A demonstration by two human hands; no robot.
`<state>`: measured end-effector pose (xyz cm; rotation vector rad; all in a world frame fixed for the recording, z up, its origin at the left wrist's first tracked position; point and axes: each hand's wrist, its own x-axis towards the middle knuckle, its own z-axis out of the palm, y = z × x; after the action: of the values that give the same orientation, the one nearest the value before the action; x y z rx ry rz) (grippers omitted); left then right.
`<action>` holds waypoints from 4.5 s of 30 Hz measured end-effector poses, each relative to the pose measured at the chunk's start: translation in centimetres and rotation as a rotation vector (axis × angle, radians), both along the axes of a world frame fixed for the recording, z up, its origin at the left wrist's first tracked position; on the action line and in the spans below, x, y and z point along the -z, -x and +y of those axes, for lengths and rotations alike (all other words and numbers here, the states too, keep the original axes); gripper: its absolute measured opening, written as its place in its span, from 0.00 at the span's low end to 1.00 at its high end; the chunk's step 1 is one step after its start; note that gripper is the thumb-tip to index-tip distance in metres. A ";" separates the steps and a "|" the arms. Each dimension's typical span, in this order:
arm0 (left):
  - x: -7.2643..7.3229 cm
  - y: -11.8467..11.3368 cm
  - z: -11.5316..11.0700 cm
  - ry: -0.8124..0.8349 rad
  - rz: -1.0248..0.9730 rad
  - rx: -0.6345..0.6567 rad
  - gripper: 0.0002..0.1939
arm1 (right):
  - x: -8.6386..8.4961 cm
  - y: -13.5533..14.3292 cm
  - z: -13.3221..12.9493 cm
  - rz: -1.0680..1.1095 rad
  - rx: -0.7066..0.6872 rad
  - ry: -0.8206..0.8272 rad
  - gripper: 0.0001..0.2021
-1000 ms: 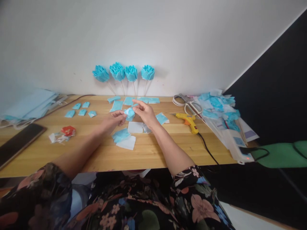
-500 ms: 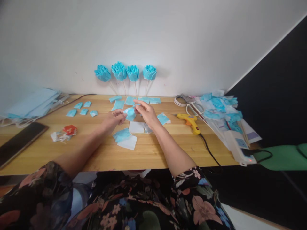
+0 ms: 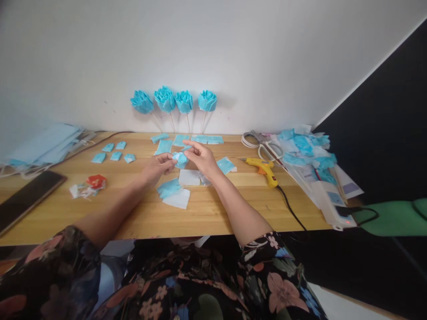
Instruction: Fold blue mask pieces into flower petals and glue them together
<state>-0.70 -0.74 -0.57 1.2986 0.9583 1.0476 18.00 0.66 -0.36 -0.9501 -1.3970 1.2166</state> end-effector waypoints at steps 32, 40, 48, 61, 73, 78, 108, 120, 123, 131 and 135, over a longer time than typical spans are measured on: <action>-0.2 -0.3 -0.2 0.028 0.015 0.007 0.15 | 0.1 0.7 -0.6 -0.049 -0.052 0.026 0.24; -0.1 0.0 -0.1 0.014 0.003 -0.026 0.14 | 0.0 -0.1 -0.1 0.051 -0.137 0.078 0.23; 0.2 0.1 0.0 0.007 0.000 -0.038 0.14 | -0.1 0.3 -0.5 0.030 -0.129 0.065 0.23; -0.3 -0.4 -0.3 0.018 0.016 -0.038 0.16 | -0.1 0.7 -0.8 -0.058 -0.128 0.061 0.27; -0.5 -0.3 -0.4 0.007 0.062 0.009 0.17 | -0.1 0.2 -0.3 -0.084 -0.051 0.027 0.27; 0.0 0.0 -0.2 -0.009 0.053 -0.007 0.17 | -0.3 0.1 -0.2 -0.051 -0.043 0.027 0.28; 0.5 0.2 0.4 0.030 -0.062 -0.066 0.14 | 0.2 0.1 0.1 0.039 0.000 0.087 0.24; 0.2 0.3 0.0 0.018 0.016 -0.021 0.15 | 0.1 0.4 -0.1 0.021 0.005 0.055 0.26; 0.1 0.2 0.0 0.015 0.008 -0.033 0.15 | 0.0 0.5 -0.3 0.015 -0.003 0.055 0.25; 0.0 0.1 0.1 0.014 -0.044 -0.098 0.14 | -0.1 0.5 -0.3 0.181 -0.058 0.165 0.22; 0.3 0.2 0.3 0.015 -0.068 -0.121 0.15 | -0.2 0.3 -0.2 0.170 0.027 0.181 0.22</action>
<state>-0.92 -0.45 -0.85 1.1969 1.0008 1.1676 17.68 0.48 -0.17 -0.9613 -1.1523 1.3876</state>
